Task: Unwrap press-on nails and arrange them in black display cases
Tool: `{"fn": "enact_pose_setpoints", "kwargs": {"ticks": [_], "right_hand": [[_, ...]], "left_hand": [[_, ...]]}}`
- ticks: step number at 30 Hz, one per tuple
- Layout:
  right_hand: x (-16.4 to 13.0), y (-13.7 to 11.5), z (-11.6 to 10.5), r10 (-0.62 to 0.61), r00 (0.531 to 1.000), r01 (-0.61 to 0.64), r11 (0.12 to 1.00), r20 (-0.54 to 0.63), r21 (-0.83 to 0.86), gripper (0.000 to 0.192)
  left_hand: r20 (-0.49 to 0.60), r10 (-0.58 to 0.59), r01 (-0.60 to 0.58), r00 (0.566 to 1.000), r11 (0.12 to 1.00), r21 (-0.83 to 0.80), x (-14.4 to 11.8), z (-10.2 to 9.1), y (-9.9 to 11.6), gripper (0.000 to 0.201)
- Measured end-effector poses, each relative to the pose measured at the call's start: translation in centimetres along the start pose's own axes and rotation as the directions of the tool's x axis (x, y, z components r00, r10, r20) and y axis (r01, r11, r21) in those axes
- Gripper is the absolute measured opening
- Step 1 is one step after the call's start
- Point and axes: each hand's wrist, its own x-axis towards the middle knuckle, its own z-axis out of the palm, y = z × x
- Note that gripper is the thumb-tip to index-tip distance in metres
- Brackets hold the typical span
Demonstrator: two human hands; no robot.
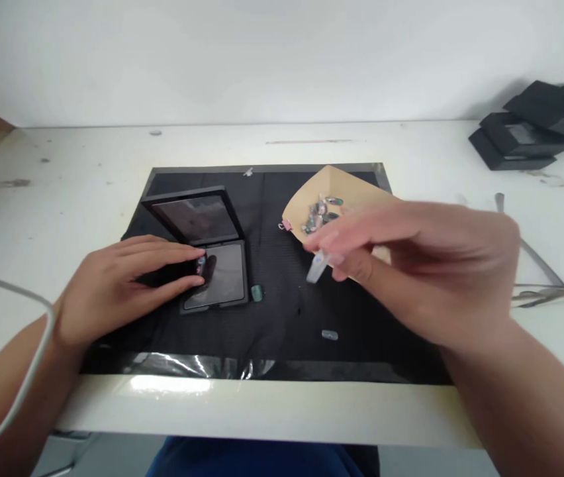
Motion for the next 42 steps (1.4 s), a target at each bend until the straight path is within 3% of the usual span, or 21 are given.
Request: {"fn": "enact_pose_setpoints", "kwargs": {"ticks": [2,6,11,14,17,20,25,30,33,36,42], "right_hand": [[-0.5,-0.7,0.4,-0.02,0.996,0.015,0.999,0.09,0.047,0.034],[-1.2,-1.2,1.1,0.034,0.981,-0.071,0.98,0.193,0.188,0.033],[-1.6,-1.2,2.2,0.119,0.959,-0.185,0.951,0.259,0.246,0.033],[-1.9,-1.3,3.0,0.162,0.964,-0.207,0.954,0.211,0.216,0.032],[-2.0,-1.6,3.9,0.137,0.958,-0.192,0.959,0.252,0.208,0.029],[-1.9,-1.8,5.2,0.058,0.948,-0.125,0.972,0.313,0.2,0.023],[-2.1,-2.0,6.6,-0.058,0.917,-0.051,0.965,0.395,0.259,0.02],[-2.5,-2.0,6.8,-0.101,0.917,-0.001,0.966,0.386,0.257,0.025],[-2.7,-2.0,7.0,-0.134,0.907,0.044,0.973,0.398,0.227,0.03],[-2.7,-1.8,7.1,-0.121,0.899,0.074,0.989,0.422,0.128,0.033],[-2.6,-1.3,6.3,0.062,0.942,-0.037,0.996,0.33,-0.082,0.026]], "left_hand": [[-0.023,-0.026,0.027,0.999,1.0,0.01,0.0,0.0,0.2,0.033],[-0.173,-0.01,0.012,0.985,1.0,0.015,0.0,-0.1,0.2,0.047],[-0.292,-0.014,-0.003,0.956,0.998,-0.058,0.1,-0.2,1.5,0.043],[-0.37,0.108,-0.171,0.923,0.975,-0.143,0.2,0.0,3.8,0.037],[-0.475,0.256,-0.39,0.842,0.898,-0.206,0.4,0.1,5.9,0.04],[-0.483,0.302,-0.452,0.822,0.862,-0.231,0.6,-0.1,6.8,0.028],[-0.451,0.363,-0.491,0.815,0.846,-0.206,0.5,-0.9,6.5,0.01],[-0.368,0.446,-0.498,0.816,0.865,-0.055,0.6,-1.5,6.6,0.011],[-0.309,0.543,-0.551,0.781,0.832,0.068,0.6,-1.8,6.5,0.006],[-0.289,0.595,-0.577,0.75,0.802,0.153,0.6,-1.8,6.1,0.004],[-0.36,0.517,-0.499,0.777,0.854,0.148,0.5,-1.0,4.6,0.014]]}}
